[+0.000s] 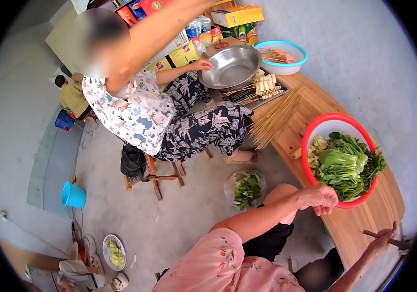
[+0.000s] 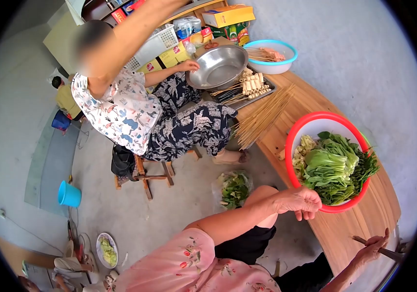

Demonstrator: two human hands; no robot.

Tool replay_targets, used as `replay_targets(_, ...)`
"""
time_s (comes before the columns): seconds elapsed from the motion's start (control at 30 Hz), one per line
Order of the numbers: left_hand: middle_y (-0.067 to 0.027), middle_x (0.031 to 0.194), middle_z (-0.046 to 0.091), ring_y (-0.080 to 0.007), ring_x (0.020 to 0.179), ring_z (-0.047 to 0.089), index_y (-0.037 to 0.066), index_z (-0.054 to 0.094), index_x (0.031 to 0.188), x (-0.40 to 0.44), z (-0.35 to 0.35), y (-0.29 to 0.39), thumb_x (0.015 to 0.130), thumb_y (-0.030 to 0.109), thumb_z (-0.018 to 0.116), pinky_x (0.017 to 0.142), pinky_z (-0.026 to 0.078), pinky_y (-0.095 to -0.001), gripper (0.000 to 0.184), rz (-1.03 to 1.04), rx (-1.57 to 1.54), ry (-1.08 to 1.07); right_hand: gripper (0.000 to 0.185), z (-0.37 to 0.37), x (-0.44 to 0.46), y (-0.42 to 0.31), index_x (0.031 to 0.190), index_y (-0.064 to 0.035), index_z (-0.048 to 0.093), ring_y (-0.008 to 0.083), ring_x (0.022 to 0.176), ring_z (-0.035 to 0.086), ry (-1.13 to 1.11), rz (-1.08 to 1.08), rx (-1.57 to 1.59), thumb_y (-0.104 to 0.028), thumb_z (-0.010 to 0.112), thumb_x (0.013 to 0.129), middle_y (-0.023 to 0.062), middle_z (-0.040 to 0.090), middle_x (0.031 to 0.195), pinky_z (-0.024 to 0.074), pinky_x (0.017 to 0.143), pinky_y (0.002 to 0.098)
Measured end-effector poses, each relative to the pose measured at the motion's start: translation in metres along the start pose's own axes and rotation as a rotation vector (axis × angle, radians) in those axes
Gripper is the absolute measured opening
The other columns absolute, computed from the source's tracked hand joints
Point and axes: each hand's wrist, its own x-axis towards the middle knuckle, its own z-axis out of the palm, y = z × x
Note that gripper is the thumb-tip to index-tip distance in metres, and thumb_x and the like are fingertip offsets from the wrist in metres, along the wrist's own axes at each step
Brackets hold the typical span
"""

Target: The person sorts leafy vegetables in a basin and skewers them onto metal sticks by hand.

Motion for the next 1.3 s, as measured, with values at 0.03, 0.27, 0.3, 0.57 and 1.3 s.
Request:
replay_targets(0.03, -0.0061, 0.08, 0.062, -0.0109, 0.067, 0.058, 0.002, 0.058, 0.099, 0.002, 0.0, -0.005, 0.086, 0.032, 0.063, 0.053, 0.049, -0.0238, 0.033, -0.001, -0.001, 0.001, 0.046, 0.003, -0.001, 0.003, 0.123, 0.0018, 0.051, 0.0043, 0.047, 0.027, -0.001, 0.001, 0.0, -0.035, 0.036, 0.101, -0.0048, 0.032, 0.053, 0.0245, 0.046, 0.0212)
replay_targets(0.27, -0.0076, 0.074, 0.062, -0.0134, 0.06, 0.058, 0.0, 0.058, 0.096, 0.025, 0.012, -0.028, 0.082, 0.02, 0.062, 0.045, 0.047, -0.0272, 0.025, -0.094, 0.394, -0.001, 0.042, 0.014, 0.003, 0.036, 0.118, 0.0002, 0.057, 0.0046, 0.045, 0.03, -0.048, -0.148, -0.064, -0.034, 0.04, 0.1, -0.0028, 0.035, 0.052, 0.0294, 0.046, 0.0209)
replay_targets(0.3, -0.008, 0.071, 0.061, -0.0143, 0.058, 0.058, -0.001, 0.058, 0.095, 0.027, 0.014, -0.032, 0.08, 0.017, 0.063, 0.043, 0.047, -0.0281, 0.024, -0.139, 0.468, -0.026, 0.042, 0.016, 0.002, 0.041, 0.118, 0.0002, 0.057, 0.0046, 0.045, 0.03, -0.047, -0.145, -0.065, -0.034, 0.04, 0.1, -0.0028, 0.035, 0.052, 0.0294, 0.046, 0.0209)
replay_targets(0.57, -0.0086, 0.061, 0.061, -0.0161, 0.047, 0.057, -0.001, 0.062, 0.083, 0.035, 0.021, -0.05, 0.072, 0.011, 0.06, 0.039, 0.047, -0.0295, 0.016, -0.086, 0.629, -0.023, 0.042, 0.029, -0.003, 0.067, 0.115, 0.0005, 0.058, 0.0044, 0.037, 0.031, -0.006, 0.083, 0.026, -0.035, 0.045, 0.097, -0.0043, 0.033, 0.044, 0.0263, 0.037, 0.0203)
replay_targets(1.3, -0.0069, 0.074, 0.061, -0.0117, 0.065, 0.057, -0.001, 0.058, 0.105, 0.06, 0.013, -0.059, 0.083, 0.02, 0.061, 0.053, 0.045, -0.026, 0.03, -0.234, 0.868, -0.144, 0.033, 0.036, -0.029, 0.043, 0.098, 0.003, 0.061, 0.0127, 0.051, 0.058, -0.033, 0.265, 0.076, -0.029, 0.055, 0.093, 0.006, 0.058, 0.053, 0.0423, 0.053, 0.0235)
